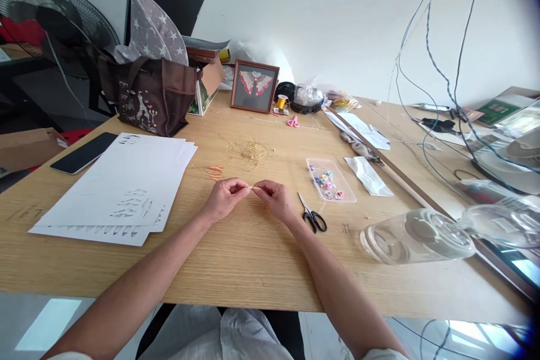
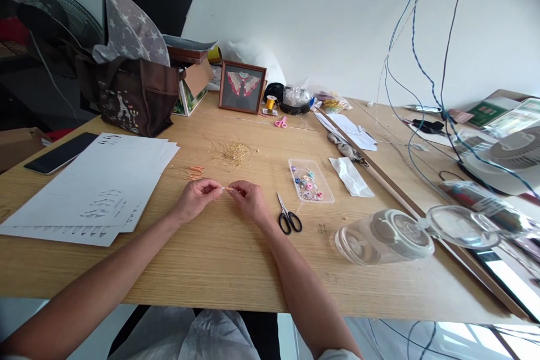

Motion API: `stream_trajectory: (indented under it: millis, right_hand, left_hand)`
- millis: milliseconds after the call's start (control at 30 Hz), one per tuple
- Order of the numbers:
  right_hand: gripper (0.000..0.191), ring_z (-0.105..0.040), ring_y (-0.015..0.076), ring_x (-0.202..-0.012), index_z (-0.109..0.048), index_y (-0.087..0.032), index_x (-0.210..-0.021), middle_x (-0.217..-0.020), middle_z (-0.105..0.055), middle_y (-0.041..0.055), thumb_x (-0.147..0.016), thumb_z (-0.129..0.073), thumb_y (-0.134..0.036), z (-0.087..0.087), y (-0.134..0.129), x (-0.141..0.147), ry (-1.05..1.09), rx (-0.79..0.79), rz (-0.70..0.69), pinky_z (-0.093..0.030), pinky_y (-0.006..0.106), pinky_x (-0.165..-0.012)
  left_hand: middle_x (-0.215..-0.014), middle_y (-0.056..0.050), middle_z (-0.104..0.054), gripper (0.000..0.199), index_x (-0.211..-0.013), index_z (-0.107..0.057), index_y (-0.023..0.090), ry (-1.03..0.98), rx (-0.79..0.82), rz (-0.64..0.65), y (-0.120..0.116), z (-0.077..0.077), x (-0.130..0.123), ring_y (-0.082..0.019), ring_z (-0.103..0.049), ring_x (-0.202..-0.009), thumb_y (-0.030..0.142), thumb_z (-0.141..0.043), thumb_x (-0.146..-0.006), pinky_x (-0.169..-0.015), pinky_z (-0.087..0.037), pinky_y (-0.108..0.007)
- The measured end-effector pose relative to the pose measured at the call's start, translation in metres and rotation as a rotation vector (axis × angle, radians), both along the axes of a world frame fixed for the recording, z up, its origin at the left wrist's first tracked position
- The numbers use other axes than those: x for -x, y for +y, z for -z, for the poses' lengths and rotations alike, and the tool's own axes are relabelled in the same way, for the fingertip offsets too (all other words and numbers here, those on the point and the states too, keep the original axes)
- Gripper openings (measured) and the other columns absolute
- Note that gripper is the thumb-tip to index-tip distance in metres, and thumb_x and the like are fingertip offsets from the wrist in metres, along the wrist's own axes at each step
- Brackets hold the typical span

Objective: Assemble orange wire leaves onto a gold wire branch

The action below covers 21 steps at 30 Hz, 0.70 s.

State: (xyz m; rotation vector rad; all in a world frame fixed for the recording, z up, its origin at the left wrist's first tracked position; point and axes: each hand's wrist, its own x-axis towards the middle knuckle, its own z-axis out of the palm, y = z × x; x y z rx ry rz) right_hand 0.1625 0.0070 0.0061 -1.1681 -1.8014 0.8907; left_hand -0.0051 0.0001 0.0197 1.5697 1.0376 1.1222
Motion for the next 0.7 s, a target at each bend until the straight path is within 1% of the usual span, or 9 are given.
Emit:
stream_trajectory:
  millis: [133,233,300,367,467,533,600,700]
  right_hand:
    - [0.022,-0.053,0.0122,-0.061,-0.065,-0.017,-0.077,-0.070,-0.062,0.0028,-0.083,-0.049,-0.031,-0.002,-0.006,0.007,-0.077,-0.095,-0.063,-0.038,0.022,-0.056]
    - [0.022,-0.053,0.0122,-0.062,-0.065,-0.018,-0.078,-0.072,-0.064,0.0034,-0.084,-0.046,-0.027,-0.005,-0.011,0.009,-0.195,-0.164,-0.094,-0.038,0.022,-0.058]
    - [0.023,-0.053,0.0124,-0.061,-0.065,-0.018,-0.079,-0.071,-0.063,0.0037,-0.085,-0.045,-0.027,-0.007,-0.012,0.009,-0.268,-0.220,-0.067,-0.037,0.023,-0.058]
    - [0.023,-0.054,0.0129,-0.062,-0.065,-0.018,-0.082,-0.073,-0.063,0.0044,-0.086,-0.045,-0.028,-0.009,-0.012,0.007,-0.306,-0.260,-0.023,-0.037,0.023,-0.059]
    - [0.022,-0.055,0.0129,-0.064,-0.064,-0.019,-0.084,-0.075,-0.063,0.0042,-0.086,-0.045,-0.029,-0.011,-0.009,0.002,-0.269,-0.264,0.031,-0.038,0.022,-0.060]
    - [0.022,-0.054,0.0123,-0.063,-0.064,-0.018,-0.081,-0.072,-0.062,0.0030,-0.086,-0.046,-0.030,-0.010,-0.005,-0.001,-0.206,-0.233,0.050,-0.038,0.022,-0.059]
    - [0.022,-0.051,0.0112,-0.057,-0.063,-0.017,-0.077,-0.066,-0.059,0.0013,-0.085,-0.048,-0.031,-0.008,-0.001,-0.005,-0.147,-0.179,0.061,-0.037,0.021,-0.054]
    - [0.023,-0.044,0.0091,-0.048,-0.061,-0.016,-0.075,-0.058,-0.052,-0.0014,-0.084,-0.049,-0.033,-0.004,0.002,-0.007,-0.085,-0.083,0.047,-0.034,0.020,-0.047]
  left_hand:
    - [-0.055,0.003,-0.052,0.016,-0.063,-0.059,0.016,-0.049,0.040,-0.088,0.004,0.003,0.001,-0.009,-0.044,-0.052,0.031,-0.060,-0.070,-0.053,-0.035,-0.021]
    - [-0.059,0.001,-0.057,0.015,-0.062,-0.060,0.015,0.039,0.002,-0.145,0.007,0.008,0.003,-0.010,-0.047,-0.054,0.029,-0.059,-0.070,-0.055,-0.037,-0.022]
    - [-0.059,0.000,-0.058,0.014,-0.063,-0.061,0.015,0.130,-0.043,-0.153,0.008,0.012,0.004,-0.010,-0.048,-0.055,0.027,-0.058,-0.071,-0.054,-0.037,-0.022]
    - [-0.058,0.000,-0.057,0.014,-0.065,-0.062,0.016,0.200,-0.082,-0.132,0.008,0.015,0.004,-0.011,-0.048,-0.054,0.027,-0.057,-0.072,-0.052,-0.036,-0.021]
    - [-0.060,-0.001,-0.058,0.013,-0.068,-0.064,0.015,0.249,-0.124,-0.056,0.005,0.015,0.003,-0.011,-0.048,-0.055,0.026,-0.057,-0.073,-0.052,-0.036,-0.021]
    - [-0.062,-0.001,-0.059,0.013,-0.070,-0.064,0.015,0.252,-0.143,0.011,0.003,0.014,0.001,-0.011,-0.049,-0.057,0.025,-0.057,-0.074,-0.054,-0.036,-0.021]
    - [-0.064,0.000,-0.058,0.013,-0.071,-0.063,0.015,0.234,-0.156,0.074,0.001,0.012,0.000,-0.010,-0.049,-0.059,0.025,-0.056,-0.075,-0.056,-0.037,-0.021]
    - [-0.067,0.000,-0.057,0.014,-0.073,-0.063,0.015,0.169,-0.158,0.120,0.000,0.008,0.000,-0.010,-0.048,-0.062,0.025,-0.054,-0.077,-0.059,-0.038,-0.021]
